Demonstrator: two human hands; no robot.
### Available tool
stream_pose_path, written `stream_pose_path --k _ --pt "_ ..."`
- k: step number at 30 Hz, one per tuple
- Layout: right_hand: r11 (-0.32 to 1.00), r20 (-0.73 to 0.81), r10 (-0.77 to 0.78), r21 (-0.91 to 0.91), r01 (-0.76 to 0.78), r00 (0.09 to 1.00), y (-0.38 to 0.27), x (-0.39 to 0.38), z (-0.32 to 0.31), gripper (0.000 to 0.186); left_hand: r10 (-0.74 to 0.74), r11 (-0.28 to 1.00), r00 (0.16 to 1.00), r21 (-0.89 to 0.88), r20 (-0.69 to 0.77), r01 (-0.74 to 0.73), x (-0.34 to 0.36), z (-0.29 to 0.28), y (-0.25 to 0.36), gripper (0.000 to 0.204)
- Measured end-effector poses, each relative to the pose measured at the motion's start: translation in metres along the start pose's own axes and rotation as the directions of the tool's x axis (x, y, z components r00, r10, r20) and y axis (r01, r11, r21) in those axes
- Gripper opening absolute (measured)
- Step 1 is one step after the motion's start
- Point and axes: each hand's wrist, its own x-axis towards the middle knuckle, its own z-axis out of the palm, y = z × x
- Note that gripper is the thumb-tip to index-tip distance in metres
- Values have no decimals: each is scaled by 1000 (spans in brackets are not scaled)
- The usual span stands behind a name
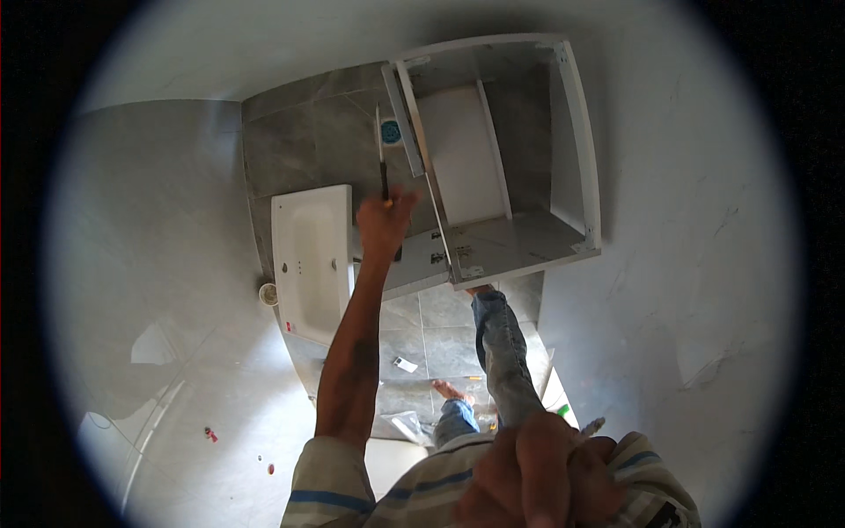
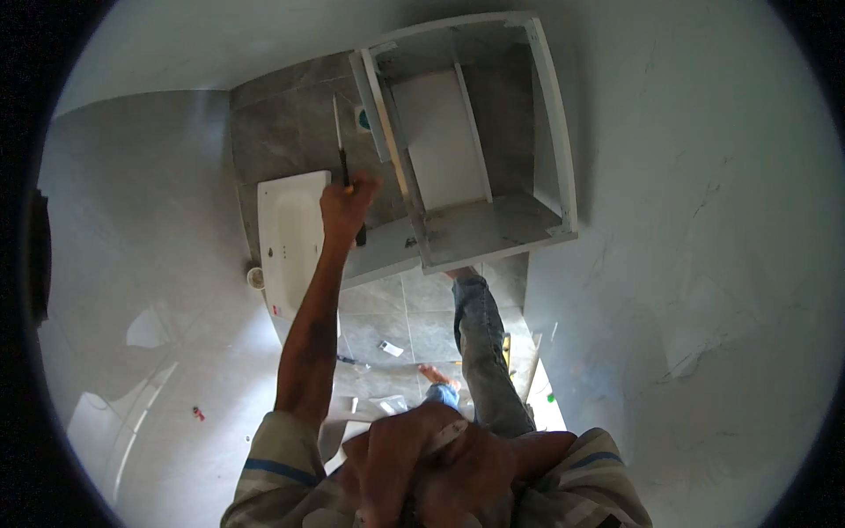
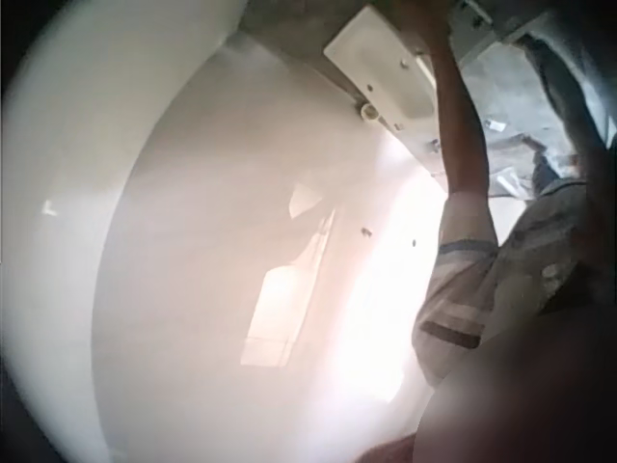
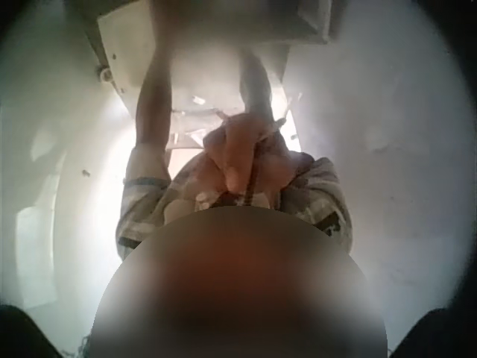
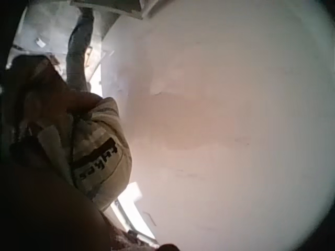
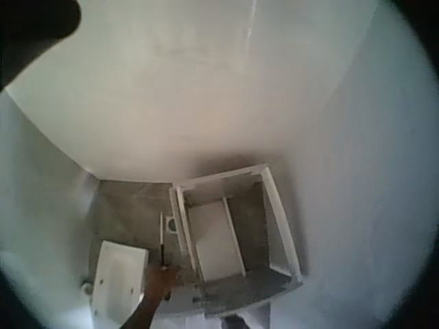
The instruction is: Installing or repairing a bathroom cabinet/vanity using a screwdriver.
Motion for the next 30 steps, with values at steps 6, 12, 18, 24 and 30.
stream_pose_path --k 6,12,18,24,30 --pt "574 -620 -665 -781 -246 416 -108 -2 -175 27 29 996 1000 79 10 -29 53 48 49 51" --pt "-314 45 -889 -783 -536 455 -231 -69 -300 28 141 961 989 233 51 -149 84 71 36 46" --pt "-691 262 -714 -419 -589 649 -324 16 -257 59 47 940 996 333 70 -68 84 77 32 45" --pt "-564 -25 -765 -458 -688 644 -384 41 -285 49 6 935 996 352 84 -35 86 79 34 42" --pt "-306 -197 -742 -751 -585 641 -385 21 -272 17 126 939 992 325 -13 -115 87 68 29 31"
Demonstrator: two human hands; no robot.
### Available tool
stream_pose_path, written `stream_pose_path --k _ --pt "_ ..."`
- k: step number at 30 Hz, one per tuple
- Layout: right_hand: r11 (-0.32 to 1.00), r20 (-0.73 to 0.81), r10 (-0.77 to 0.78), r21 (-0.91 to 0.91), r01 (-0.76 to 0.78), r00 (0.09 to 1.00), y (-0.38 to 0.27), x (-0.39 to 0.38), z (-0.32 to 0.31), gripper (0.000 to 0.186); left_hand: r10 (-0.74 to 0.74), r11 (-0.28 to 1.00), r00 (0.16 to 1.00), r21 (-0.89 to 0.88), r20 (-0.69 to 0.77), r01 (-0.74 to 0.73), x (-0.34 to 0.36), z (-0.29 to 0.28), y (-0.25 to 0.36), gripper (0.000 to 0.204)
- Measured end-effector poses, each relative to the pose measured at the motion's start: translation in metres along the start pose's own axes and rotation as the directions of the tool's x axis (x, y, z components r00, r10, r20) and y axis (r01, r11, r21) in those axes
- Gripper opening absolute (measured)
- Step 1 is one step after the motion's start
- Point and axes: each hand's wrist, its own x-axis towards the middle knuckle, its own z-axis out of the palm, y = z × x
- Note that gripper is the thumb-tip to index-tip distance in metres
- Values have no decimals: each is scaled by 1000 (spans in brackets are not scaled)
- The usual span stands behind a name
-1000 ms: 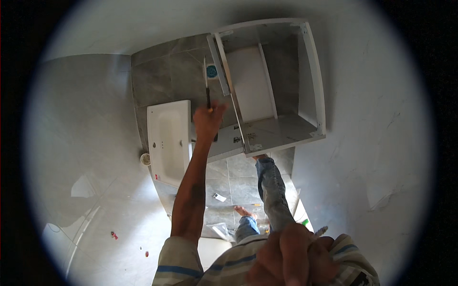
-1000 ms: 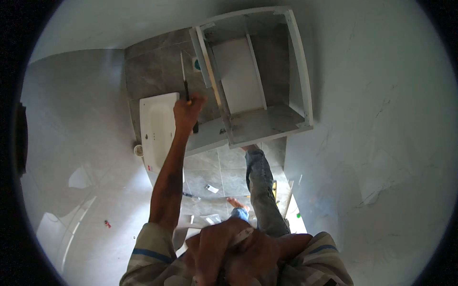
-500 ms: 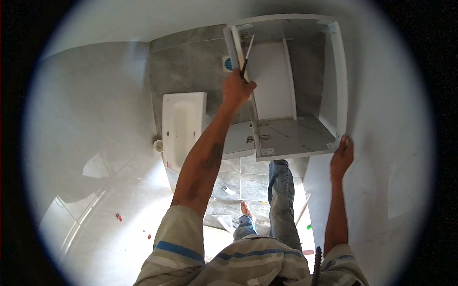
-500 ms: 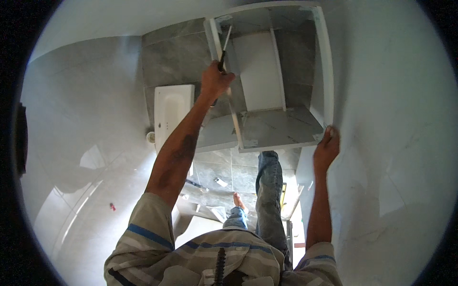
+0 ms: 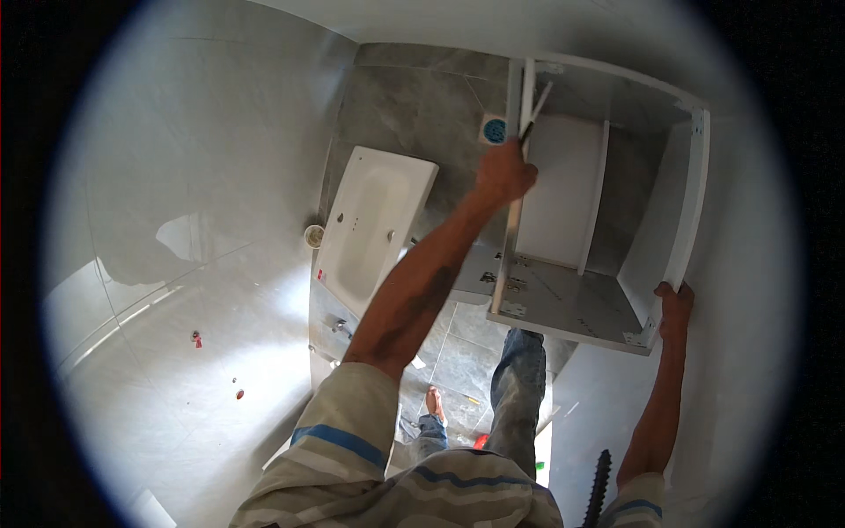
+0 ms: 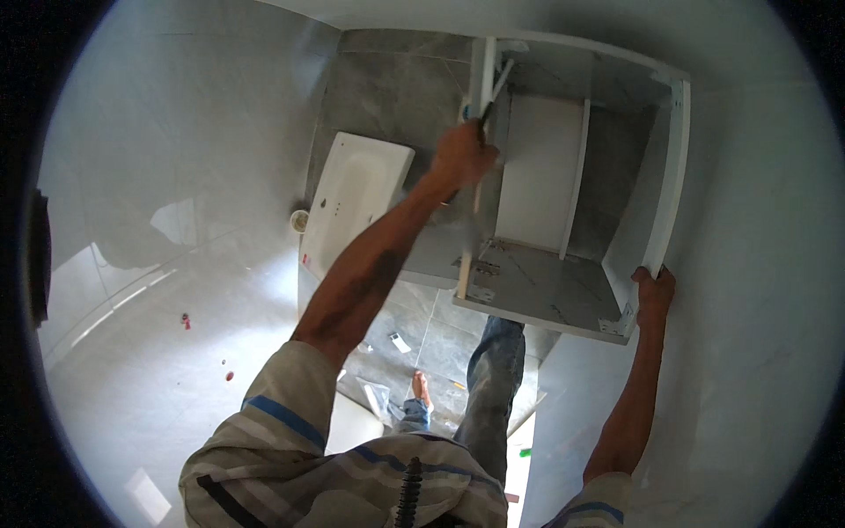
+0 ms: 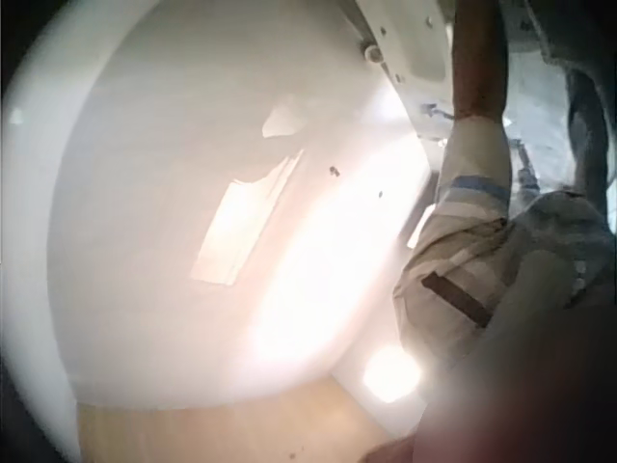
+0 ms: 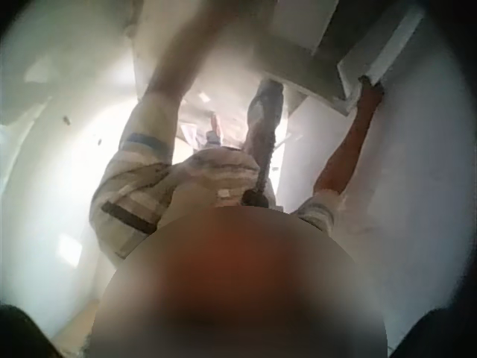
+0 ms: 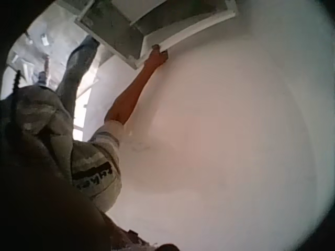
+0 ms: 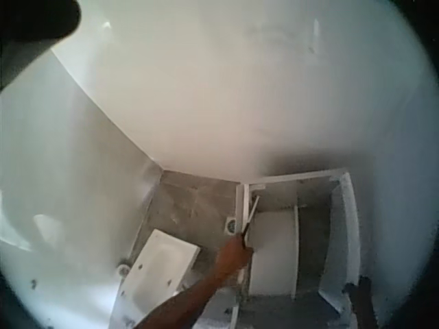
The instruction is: Installing or repairing a bathroom cabinet/vanity using a screwdriver.
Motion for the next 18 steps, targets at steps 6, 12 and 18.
stream_pose_path --k 6,12,18 --pt "984 73 -3 177 -10 997 -59 -93 -24 25 38 991 998 -132 43 -32 -51 -73 10 25" --pt "996 49 -45 81 41 998 -133 -158 -68 32 2 971 1000 -238 -29 -9 -120 -163 51 26" --pt "968 115 -242 -44 249 963 -206 -194 -62 30 -216 935 965 -316 -147 161 -226 -228 37 30"
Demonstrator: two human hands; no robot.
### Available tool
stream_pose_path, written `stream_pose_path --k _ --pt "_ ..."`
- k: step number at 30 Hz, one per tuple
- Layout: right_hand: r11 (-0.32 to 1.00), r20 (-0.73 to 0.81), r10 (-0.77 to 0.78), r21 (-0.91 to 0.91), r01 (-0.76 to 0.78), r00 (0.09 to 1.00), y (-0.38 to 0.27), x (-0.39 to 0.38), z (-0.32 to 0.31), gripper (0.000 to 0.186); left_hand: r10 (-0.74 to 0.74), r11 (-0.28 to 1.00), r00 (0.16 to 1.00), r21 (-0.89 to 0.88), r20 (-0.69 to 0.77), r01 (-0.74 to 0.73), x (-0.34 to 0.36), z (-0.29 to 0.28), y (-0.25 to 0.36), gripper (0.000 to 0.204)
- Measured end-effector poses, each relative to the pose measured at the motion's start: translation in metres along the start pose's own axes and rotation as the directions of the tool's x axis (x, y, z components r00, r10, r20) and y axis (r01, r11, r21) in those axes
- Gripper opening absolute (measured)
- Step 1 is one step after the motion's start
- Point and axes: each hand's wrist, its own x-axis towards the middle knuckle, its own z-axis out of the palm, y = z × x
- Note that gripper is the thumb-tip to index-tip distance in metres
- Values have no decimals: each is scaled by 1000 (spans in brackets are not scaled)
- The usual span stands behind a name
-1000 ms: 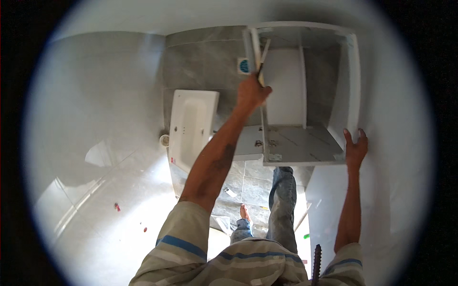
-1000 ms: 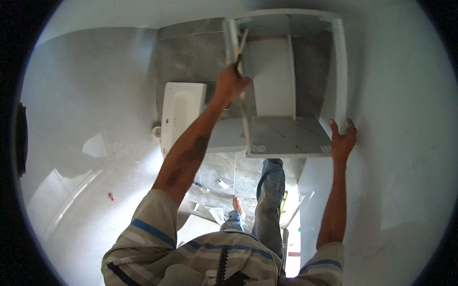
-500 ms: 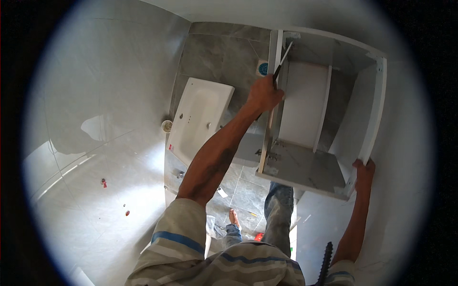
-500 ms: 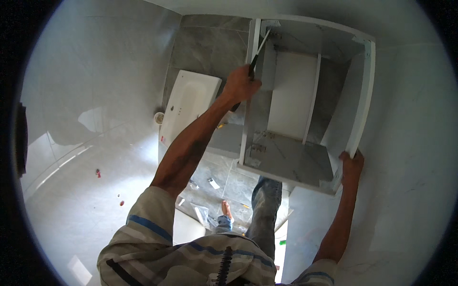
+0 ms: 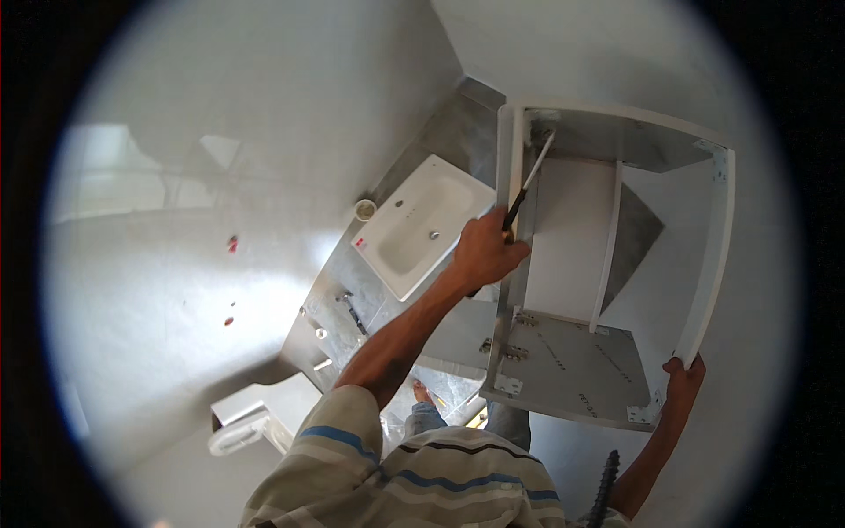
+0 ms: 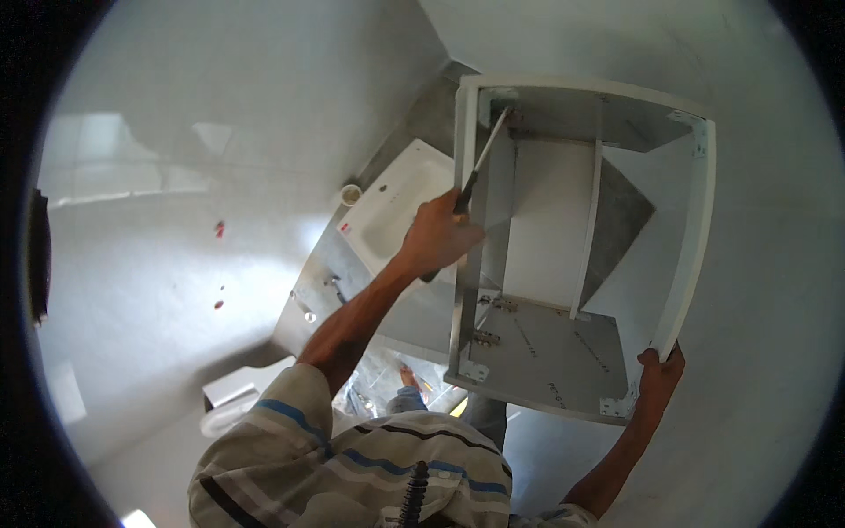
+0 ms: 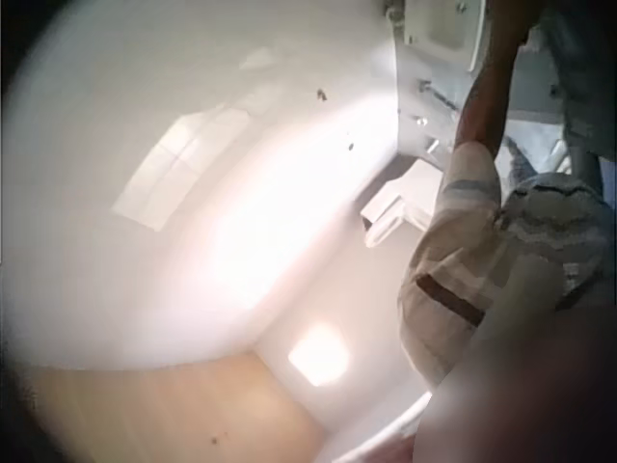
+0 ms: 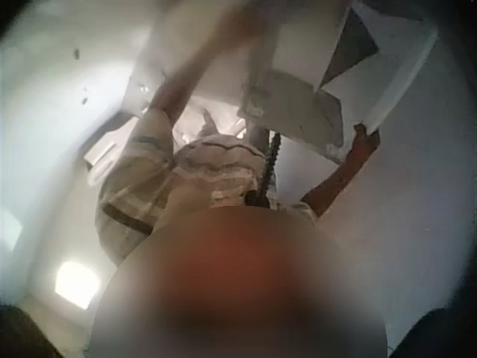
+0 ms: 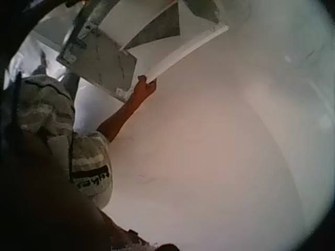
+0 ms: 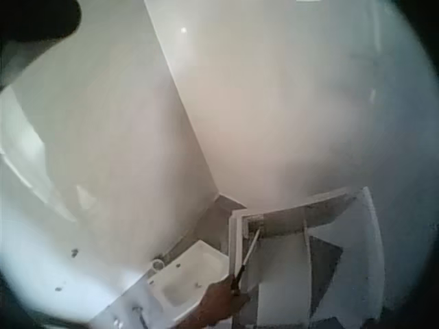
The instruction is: Installing or repairing a bathroom cabinet/vanity using a screwdriver.
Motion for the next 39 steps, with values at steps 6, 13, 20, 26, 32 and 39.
stream_pose_path --k 6,13,20,26,32,39 --pt "919 256 -294 -191 346 921 -101 -14 47 25 -164 972 942 -209 -294 104 -109 -60 -72 32" --pt "602 593 -538 -226 765 599 -212 -55 132 21 -495 784 768 -590 -407 193 -227 -86 -117 30" --pt "275 729 -629 -116 954 270 -256 -163 185 19 -638 648 600 -757 -482 81 -353 -85 -156 24" --pt "159 771 -625 -33 987 126 -245 -286 195 21 -735 438 520 -890 -436 -126 -456 -51 -181 17" --pt "-37 816 -577 19 999 -37 -195 -399 192 24 -766 210 522 -914 -375 -349 -543 19 -227 10" --pt "-225 858 -480 82 971 -183 -132 -485 201 26 -798 42 540 -918 -268 -394 -603 77 -270 9"
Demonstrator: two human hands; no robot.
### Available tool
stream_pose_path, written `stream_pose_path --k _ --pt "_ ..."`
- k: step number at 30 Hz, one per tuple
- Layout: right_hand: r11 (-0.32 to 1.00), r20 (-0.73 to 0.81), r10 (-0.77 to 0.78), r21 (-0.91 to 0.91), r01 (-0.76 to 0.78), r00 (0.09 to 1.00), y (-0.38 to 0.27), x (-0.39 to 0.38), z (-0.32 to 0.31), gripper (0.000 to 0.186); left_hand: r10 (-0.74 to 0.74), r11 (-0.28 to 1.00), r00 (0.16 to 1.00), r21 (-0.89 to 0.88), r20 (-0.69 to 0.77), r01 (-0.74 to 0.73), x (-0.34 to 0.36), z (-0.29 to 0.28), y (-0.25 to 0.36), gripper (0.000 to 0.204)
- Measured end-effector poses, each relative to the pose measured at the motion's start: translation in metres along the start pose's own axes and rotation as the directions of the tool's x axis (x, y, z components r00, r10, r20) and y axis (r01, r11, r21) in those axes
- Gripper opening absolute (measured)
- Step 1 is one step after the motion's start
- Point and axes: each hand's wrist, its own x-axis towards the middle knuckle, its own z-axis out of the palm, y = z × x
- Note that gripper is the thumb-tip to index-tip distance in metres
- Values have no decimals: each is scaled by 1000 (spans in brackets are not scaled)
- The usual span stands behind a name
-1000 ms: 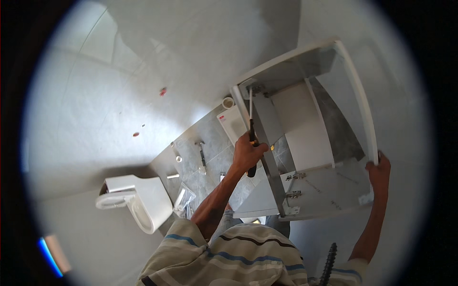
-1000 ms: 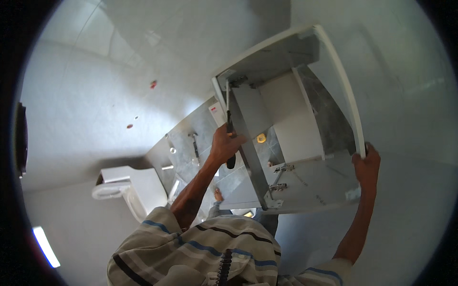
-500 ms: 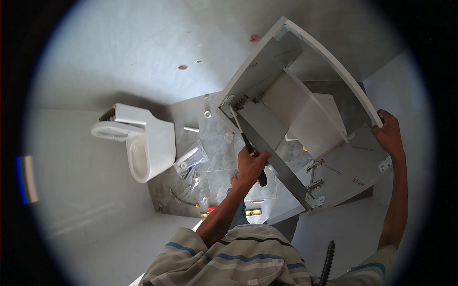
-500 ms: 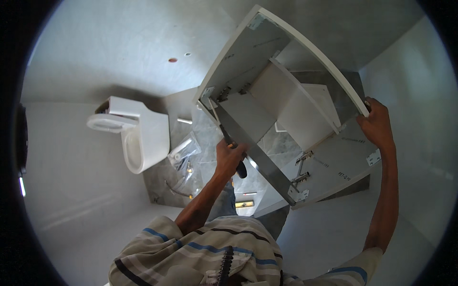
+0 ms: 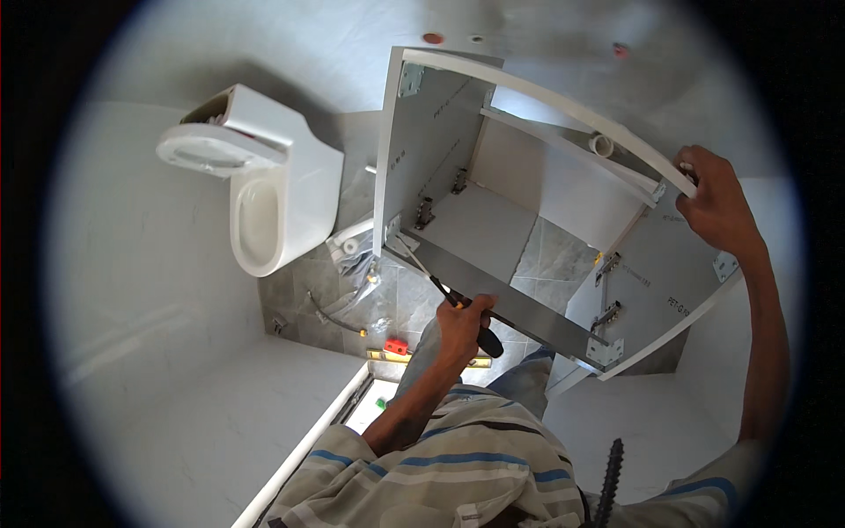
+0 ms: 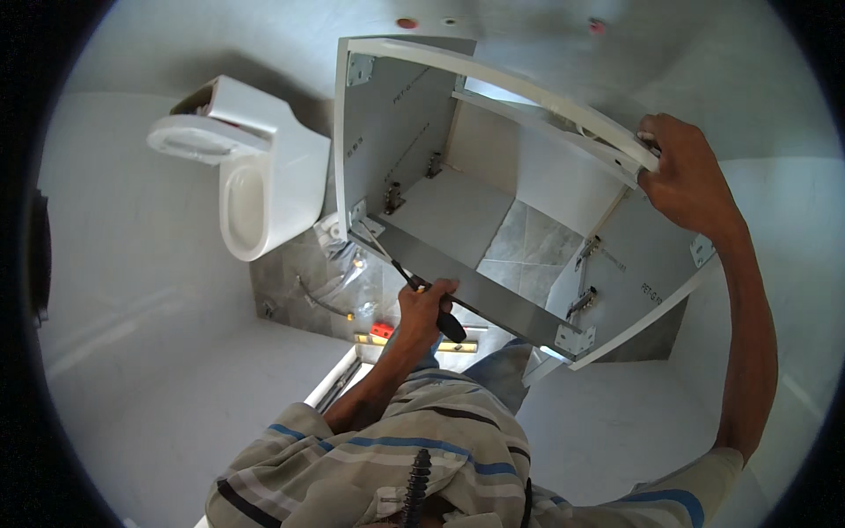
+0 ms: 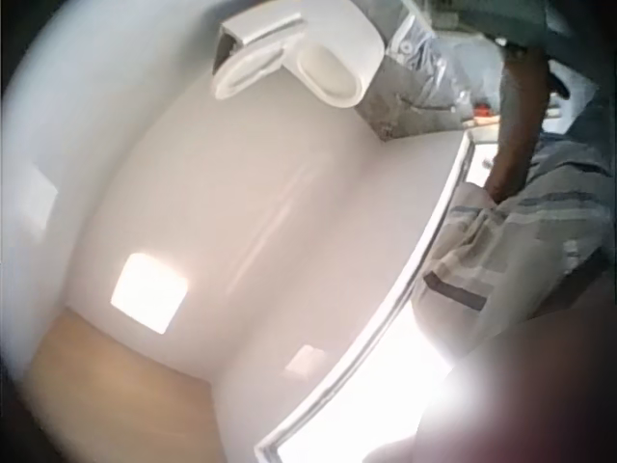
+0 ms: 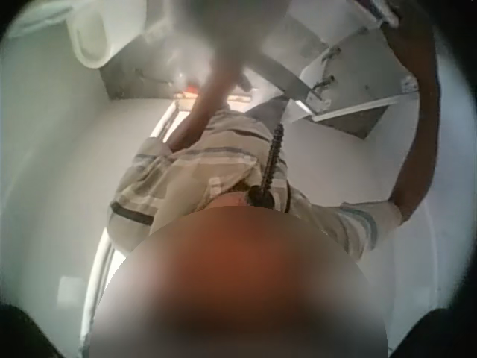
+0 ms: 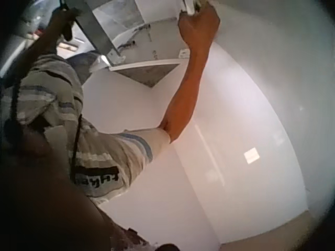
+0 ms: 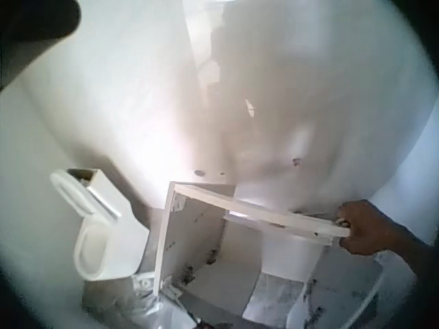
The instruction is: Installing or repairing a bathroom cabinet/vanity using a screwdriver.
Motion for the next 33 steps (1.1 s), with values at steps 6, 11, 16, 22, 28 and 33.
stream_pose_path --k 6,11,16,22,28,33 --pt "981 -23 -194 9 194 981 -33 -21 -13 33 42 997 973 -47 -229 -54 -29 -28 3 20" --pt "984 33 -172 -38 173 985 -67 -14 -38 40 103 982 919 -109 -381 -155 -10 -33 37 28" --pt "942 95 -247 -212 262 964 -69 -17 -37 48 87 986 944 -108 -318 -127 1 -29 17 28" --pt "890 197 -282 -313 333 939 -60 -29 -14 56 6 946 944 -305 -331 -113 4 -32 -32 29" --pt "898 344 -191 -316 305 919 -40 -26 -10 60 58 889 962 -426 -265 -171 26 -21 -78 30" --pt "822 361 -411 -251 512 837 -53 -21 3 55 77 876 951 -435 -298 -207 34 -22 -103 12"
